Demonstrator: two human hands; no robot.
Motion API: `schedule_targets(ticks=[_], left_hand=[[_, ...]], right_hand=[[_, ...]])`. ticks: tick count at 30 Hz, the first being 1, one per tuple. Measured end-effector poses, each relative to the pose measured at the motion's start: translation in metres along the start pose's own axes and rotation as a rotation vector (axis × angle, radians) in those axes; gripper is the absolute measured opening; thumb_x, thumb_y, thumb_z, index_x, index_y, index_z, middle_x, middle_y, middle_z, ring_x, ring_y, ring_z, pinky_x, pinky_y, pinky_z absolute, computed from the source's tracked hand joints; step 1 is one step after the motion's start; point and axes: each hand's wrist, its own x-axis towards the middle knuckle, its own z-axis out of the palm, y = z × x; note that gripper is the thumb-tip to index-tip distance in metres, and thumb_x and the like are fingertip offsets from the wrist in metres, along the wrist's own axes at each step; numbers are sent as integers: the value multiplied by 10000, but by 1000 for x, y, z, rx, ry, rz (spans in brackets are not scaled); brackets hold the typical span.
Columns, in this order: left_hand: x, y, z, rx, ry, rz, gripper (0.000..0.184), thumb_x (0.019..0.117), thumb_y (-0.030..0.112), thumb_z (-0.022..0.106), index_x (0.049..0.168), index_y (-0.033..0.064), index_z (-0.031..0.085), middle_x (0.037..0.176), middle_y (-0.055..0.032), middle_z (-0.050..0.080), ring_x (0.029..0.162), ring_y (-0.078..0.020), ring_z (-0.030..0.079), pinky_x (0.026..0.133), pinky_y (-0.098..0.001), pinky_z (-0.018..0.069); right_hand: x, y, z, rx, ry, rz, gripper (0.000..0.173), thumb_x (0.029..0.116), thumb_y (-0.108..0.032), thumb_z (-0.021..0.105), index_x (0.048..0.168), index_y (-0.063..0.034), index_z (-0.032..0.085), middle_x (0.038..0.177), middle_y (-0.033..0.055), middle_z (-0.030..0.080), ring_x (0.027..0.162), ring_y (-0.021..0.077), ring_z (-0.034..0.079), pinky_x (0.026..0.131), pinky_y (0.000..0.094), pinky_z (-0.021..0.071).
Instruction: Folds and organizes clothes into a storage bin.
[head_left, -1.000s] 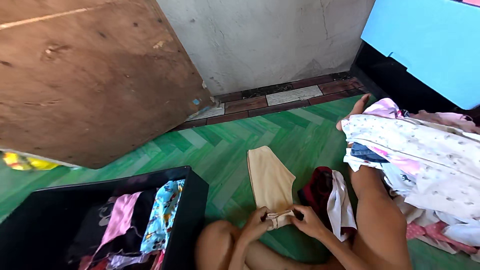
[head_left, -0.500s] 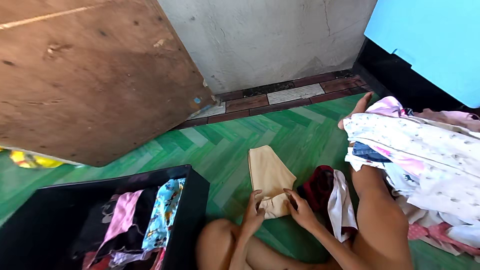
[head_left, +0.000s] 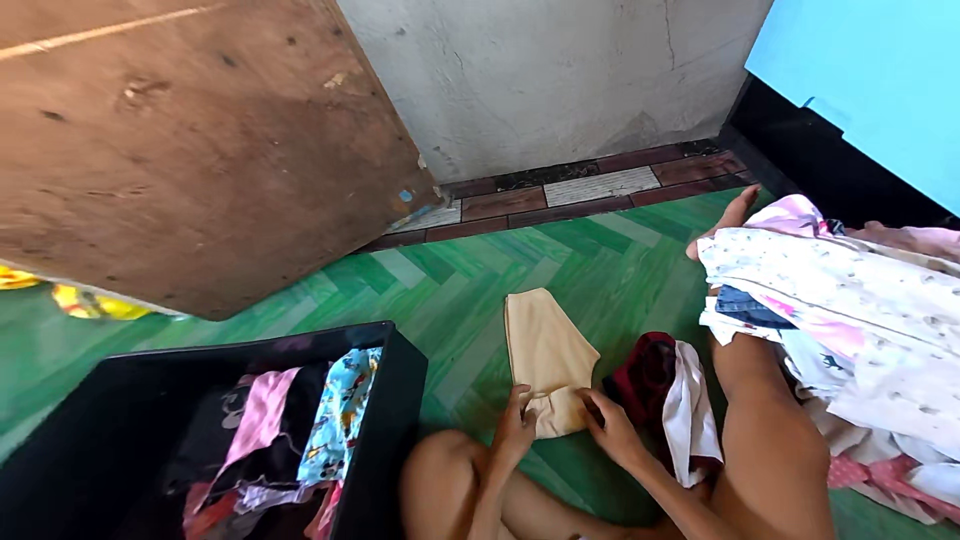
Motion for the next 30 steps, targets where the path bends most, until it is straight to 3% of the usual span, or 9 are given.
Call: schedule_targets(ticks=[5, 7, 9, 14, 17, 19, 21, 25, 30], left_hand=[[-1, 0, -3, 89, -37, -43, 418, 1007, 24, 532, 1415, 12, 443, 1112, -235, 685, 974, -337, 689, 886, -502, 544], [-1, -4, -2, 158, -75, 10, 317, 996, 6, 517, 1311, -21, 541, 1025, -215, 661, 928, -331, 655, 859, -499, 530], [-3, -5, -1, 206, -93, 59, 261, 995, -11, 486, 1209, -12, 637, 1070, -197, 680, 979, -318, 665, 904, -487, 528], [-7, -4, -4, 153, -37, 208, 326, 991, -22, 444, 1135, 29, 732, 1164, -129, 718, 1042, -237, 679, 968, -410, 523], [-7, -9, -1, 68, 101, 288, 325, 983, -24, 485, 1224, 11, 701, 1216, -166, 691, 1034, -249, 682, 950, -401, 541], [-4, -10, -2, 60, 103, 266, 381, 995, -19, 493, 1351, 0, 625, 1348, -206, 627, 1140, -292, 659, 1009, -414, 521], [-3, -7, -2, 84, 63, 203, 424, 996, -15, 501, 1412, 18, 579, 1410, -222, 572, 1240, -329, 604, 1065, -438, 486], [-4, -5, -1, 131, -8, 132, 490, 971, 0, 552, 1455, 77, 537, 1436, -222, 541, 1262, -355, 580, 1051, -475, 489], [-12, -1, -1, 312, -80, 31, 548, 896, 53, 630, 1423, 155, 520, 1283, -210, 638, 1139, -374, 651, 940, -560, 531]], right_hand=[[-5, -2, -5, -37, -21, -48, 245, 973, -22, 545, 1109, -13, 750, 1160, 162, 708, 1121, 259, 668, 1023, 391, 523], [-7, -2, -6, -72, -34, -28, 256, 964, -25, 548, 1104, -29, 763, 1144, 163, 712, 1090, 265, 681, 998, 402, 537], [-10, -2, -6, -87, -51, -17, 274, 973, -29, 536, 1135, -31, 756, 1164, 172, 703, 1099, 269, 678, 1004, 400, 533], [-11, -1, -2, -65, 48, -136, 288, 940, -1, 543, 1119, -33, 766, 1153, 155, 709, 1060, 236, 693, 957, 383, 565], [-7, -2, 1, -59, 82, -204, 350, 942, 1, 552, 1245, -37, 723, 1285, 174, 665, 1147, 247, 673, 1000, 377, 557], [-3, -2, -1, -91, 8, -147, 426, 964, -20, 547, 1380, -40, 636, 1403, 207, 589, 1216, 285, 638, 1040, 391, 528], [-2, -2, -1, -114, -41, -80, 444, 977, -28, 550, 1418, -42, 601, 1444, 218, 554, 1255, 305, 615, 1068, 403, 507], [-6, -1, 0, -143, -19, -59, 456, 961, -99, 619, 1416, -78, 612, 1405, 199, 590, 1259, 311, 610, 1074, 434, 501], [-12, -5, -4, -374, -19, -18, 471, 914, -237, 667, 1384, -212, 655, 1279, 140, 679, 1260, 387, 573, 1035, 534, 486]])
